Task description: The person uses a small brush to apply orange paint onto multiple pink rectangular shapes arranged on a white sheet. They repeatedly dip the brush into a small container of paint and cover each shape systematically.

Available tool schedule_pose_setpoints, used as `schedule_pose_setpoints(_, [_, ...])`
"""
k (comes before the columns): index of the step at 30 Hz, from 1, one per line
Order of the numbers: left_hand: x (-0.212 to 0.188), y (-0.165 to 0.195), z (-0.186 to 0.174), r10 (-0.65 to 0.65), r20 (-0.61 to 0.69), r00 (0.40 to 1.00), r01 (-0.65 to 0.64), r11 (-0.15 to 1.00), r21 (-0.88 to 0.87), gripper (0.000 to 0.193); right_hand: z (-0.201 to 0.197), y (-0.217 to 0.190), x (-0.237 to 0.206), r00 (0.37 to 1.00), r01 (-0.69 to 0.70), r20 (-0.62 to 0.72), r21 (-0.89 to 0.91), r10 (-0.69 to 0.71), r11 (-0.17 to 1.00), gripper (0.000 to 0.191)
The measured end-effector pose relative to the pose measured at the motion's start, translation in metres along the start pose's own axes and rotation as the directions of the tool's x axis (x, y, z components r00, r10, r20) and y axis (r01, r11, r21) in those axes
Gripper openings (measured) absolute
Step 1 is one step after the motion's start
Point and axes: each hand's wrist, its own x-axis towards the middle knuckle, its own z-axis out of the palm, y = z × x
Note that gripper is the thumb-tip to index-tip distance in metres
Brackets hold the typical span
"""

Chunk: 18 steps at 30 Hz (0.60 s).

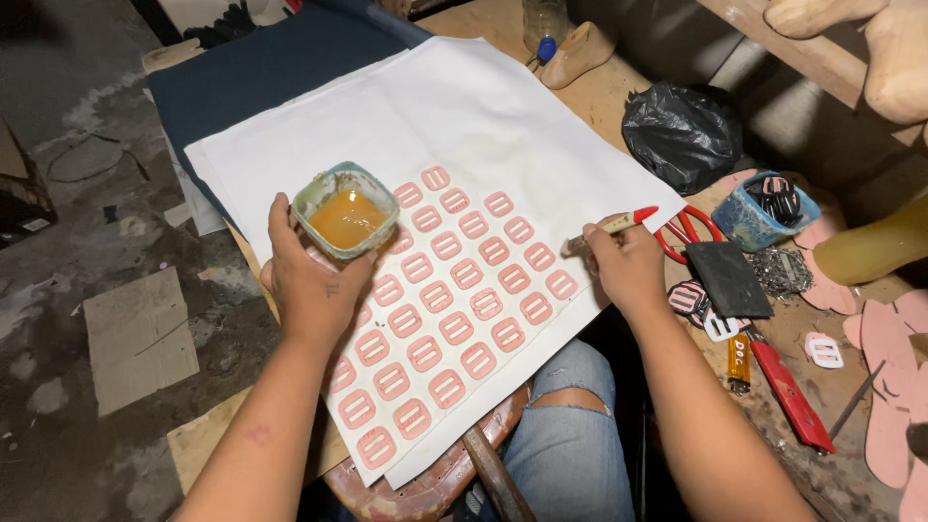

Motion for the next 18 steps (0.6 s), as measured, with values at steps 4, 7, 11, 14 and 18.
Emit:
schedule_pose_setpoints(4, [-0.025, 0.021, 0.01, -0.03, 0.119, 0.992, 0.041, 0.995, -0.092, 0.119, -0.005, 0.01, -0.003, 0.995, 0.088, 0.048, -0.103, -0.084, 0.991, 0.02])
schedule_pose_setpoints(7, [-0.043, 0.032, 0.018, -0.023, 0.123, 0.992, 0.036, 0.993, -0.11, 0.115, -0.004, 0.015, -0.015, 0.985, 0.166, 0.09, -0.217, -0.15, 0.962, 0.02])
schedule_pose_setpoints(11, [-0.06, 0.038, 0.023, -0.052, 0.092, 0.994, 0.066, 0.985, -0.16, 0.112, -0.004, 0.017, -0.018, 0.978, 0.178, 0.154, -0.243, -0.143, 0.953, 0.017])
schedule_pose_setpoints(14, [-0.08, 0.041, 0.023, -0.02, 0.107, 0.994, 0.063, 0.909, -0.411, 0.111, -0.004, 0.017, -0.013, 0.977, 0.203, 0.119, -0.286, -0.175, 0.937, 0.017])
schedule_pose_setpoints(18, [-0.104, 0.046, 0.02, -0.068, 0.128, 0.989, 0.124, 0.855, -0.504, 0.115, 0.0, 0.017, -0.016, 0.965, 0.23, 0.191, -0.282, -0.18, 0.931, 0.017])
